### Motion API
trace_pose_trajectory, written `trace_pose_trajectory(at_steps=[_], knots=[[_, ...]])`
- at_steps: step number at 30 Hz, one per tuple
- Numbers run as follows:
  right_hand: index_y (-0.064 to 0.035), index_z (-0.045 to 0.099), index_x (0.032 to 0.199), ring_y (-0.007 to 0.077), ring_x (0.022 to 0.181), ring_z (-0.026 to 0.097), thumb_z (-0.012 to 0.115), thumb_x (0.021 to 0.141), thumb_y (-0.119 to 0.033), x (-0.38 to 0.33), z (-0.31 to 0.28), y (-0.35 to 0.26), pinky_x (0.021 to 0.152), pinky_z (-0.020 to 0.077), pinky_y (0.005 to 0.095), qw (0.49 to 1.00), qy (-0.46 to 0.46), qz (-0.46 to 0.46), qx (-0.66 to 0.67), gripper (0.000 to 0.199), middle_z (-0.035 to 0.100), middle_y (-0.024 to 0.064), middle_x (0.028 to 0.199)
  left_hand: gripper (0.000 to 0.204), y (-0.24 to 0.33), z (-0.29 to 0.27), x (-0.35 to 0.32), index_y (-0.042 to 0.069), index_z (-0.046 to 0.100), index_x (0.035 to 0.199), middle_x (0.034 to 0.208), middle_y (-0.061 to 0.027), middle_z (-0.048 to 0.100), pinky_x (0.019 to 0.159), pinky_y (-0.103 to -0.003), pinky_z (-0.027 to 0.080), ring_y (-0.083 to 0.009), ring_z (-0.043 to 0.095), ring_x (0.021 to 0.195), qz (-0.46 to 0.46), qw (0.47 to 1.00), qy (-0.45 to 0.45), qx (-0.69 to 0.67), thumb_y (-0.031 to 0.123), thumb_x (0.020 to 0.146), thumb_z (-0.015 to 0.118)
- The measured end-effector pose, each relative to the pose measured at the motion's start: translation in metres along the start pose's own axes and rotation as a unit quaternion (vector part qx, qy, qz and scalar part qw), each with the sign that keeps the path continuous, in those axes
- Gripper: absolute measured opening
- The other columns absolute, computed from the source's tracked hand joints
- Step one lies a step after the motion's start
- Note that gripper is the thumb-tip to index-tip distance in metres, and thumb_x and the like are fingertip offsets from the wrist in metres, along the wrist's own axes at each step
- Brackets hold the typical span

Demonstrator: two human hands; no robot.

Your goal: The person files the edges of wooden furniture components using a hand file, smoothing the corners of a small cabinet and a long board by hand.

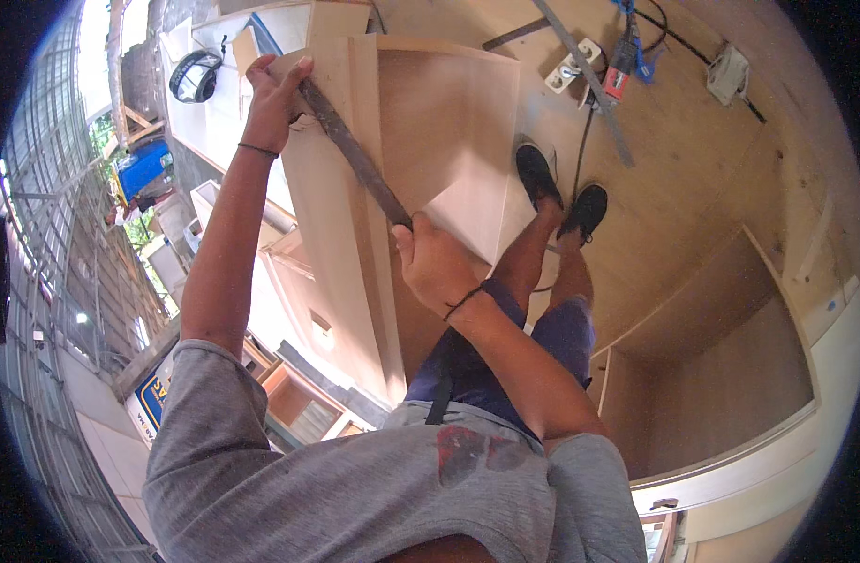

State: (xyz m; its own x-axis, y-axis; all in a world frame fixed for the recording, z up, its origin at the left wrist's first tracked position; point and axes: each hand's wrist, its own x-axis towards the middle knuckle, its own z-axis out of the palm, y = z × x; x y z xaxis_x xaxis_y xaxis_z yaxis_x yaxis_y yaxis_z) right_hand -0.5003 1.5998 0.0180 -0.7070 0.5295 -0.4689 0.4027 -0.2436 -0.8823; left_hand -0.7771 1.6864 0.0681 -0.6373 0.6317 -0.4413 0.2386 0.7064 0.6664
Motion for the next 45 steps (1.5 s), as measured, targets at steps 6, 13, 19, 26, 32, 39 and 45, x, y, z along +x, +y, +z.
trace_pose_trajectory(at_steps=[6, 13, 19, 26, 32, 39, 45], knots=[[0.0002, 0.048, 0.095, 0.0461, 0.072, 0.061, 0.04, 0.1, -0.034, -0.002, -0.041, -0.019, 0.063, 0.0456, 0.0541, 1.0, 0.025, 0.002, 0.015, 0.035, 0.061, 0.0254, 0.072, 0.102, -0.018, -0.011, 0.013, 0.0, 0.008, 0.143, 0.135, -0.0206, 0.037, 0.108, -0.034, 0.029, -0.025, 0.036, 0.128, 0.038, 0.994, 0.005, -0.099, 0.055, 0.081, 0.068], [0.0005, 0.049, 0.095, 0.0443, 0.07, 0.062, 0.043, 0.1, -0.032, -0.041, -0.046, 0.015, 0.06, 0.046, 0.0523, 1.0, -0.017, 0.026, 0.001, 0.033, 0.061, 0.0238, 0.07, 0.103, -0.038, -0.01, -0.028, -0.005, 0.015, 0.144, 0.148, -0.0263, 0.024, 0.114, -0.037, 0.017, -0.0308, 0.023, 0.14, 0.101, 0.989, 0.108, 0.018, 0.061, 0.082, 0.064], [0.0007, 0.049, 0.094, 0.0453, 0.068, 0.061, 0.044, 0.099, -0.03, -0.045, -0.035, 0.023, 0.059, 0.0456, 0.0525, 1.0, 0.018, 0.004, -0.024, 0.031, 0.059, 0.0238, 0.065, 0.105, -0.048, 0.013, -0.042, -0.007, 0.025, 0.141, 0.145, -0.0248, 0.03, 0.111, -0.04, 0.025, -0.0323, 0.031, 0.135, 0.067, 0.991, 0.105, 0.049, 0.065, 0.078, 0.066], [0.001, 0.048, 0.095, 0.0469, 0.07, 0.06, 0.044, 0.099, -0.031, -0.023, -0.044, 0.01, 0.06, 0.0452, 0.0533, 0.998, -0.01, 0.011, -0.064, 0.032, 0.058, 0.0258, 0.065, 0.105, -0.072, 0.021, -0.055, 0.007, 0.031, 0.144, 0.152, -0.0219, 0.023, 0.112, -0.053, 0.012, -0.0379, 0.019, 0.142, 0.21, 0.966, 0.119, 0.096, 0.068, 0.068, 0.071], [0.001, 0.048, 0.097, 0.0475, 0.073, 0.061, 0.043, 0.099, -0.033, -0.011, -0.044, -0.006, 0.063, 0.0451, 0.0546, 0.999, -0.019, 0.03, -0.005, 0.034, 0.06, 0.0277, 0.069, 0.102, -0.08, 0.025, -0.055, 0.011, 0.036, 0.141, 0.15, -0.0178, 0.028, 0.111, -0.056, 0.009, -0.0377, 0.019, 0.141, 0.219, 0.963, 0.141, 0.063, 0.066, 0.064, 0.075], [0.0012, 0.049, 0.097, 0.0475, 0.073, 0.06, 0.042, 0.099, -0.034, -0.004, -0.017, -0.002, 0.065, 0.0458, 0.0541, 0.997, -0.041, 0.046, -0.035, 0.036, 0.06, 0.0268, 0.07, 0.103, -0.068, 0.031, -0.06, 0.01, 0.036, 0.14, 0.15, -0.0161, 0.029, 0.11, -0.058, 0.01, -0.0369, 0.019, 0.141, 0.21, 0.954, 0.166, 0.134, 0.064, 0.063, 0.077], [0.001, 0.048, 0.096, 0.0475, 0.072, 0.06, 0.041, 0.1, -0.035, -0.019, -0.021, 0.006, 0.064, 0.0454, 0.055, 0.999, -0.017, 0.038, 0.011, 0.036, 0.061, 0.0261, 0.07, 0.107, -0.059, 0.033, -0.058, 0.011, 0.033, 0.141, 0.151, -0.0158, 0.025, 0.109, -0.06, 0.008, -0.0361, 0.016, 0.142, 0.161, 0.946, 0.175, 0.219, 0.064, 0.06, 0.078]])
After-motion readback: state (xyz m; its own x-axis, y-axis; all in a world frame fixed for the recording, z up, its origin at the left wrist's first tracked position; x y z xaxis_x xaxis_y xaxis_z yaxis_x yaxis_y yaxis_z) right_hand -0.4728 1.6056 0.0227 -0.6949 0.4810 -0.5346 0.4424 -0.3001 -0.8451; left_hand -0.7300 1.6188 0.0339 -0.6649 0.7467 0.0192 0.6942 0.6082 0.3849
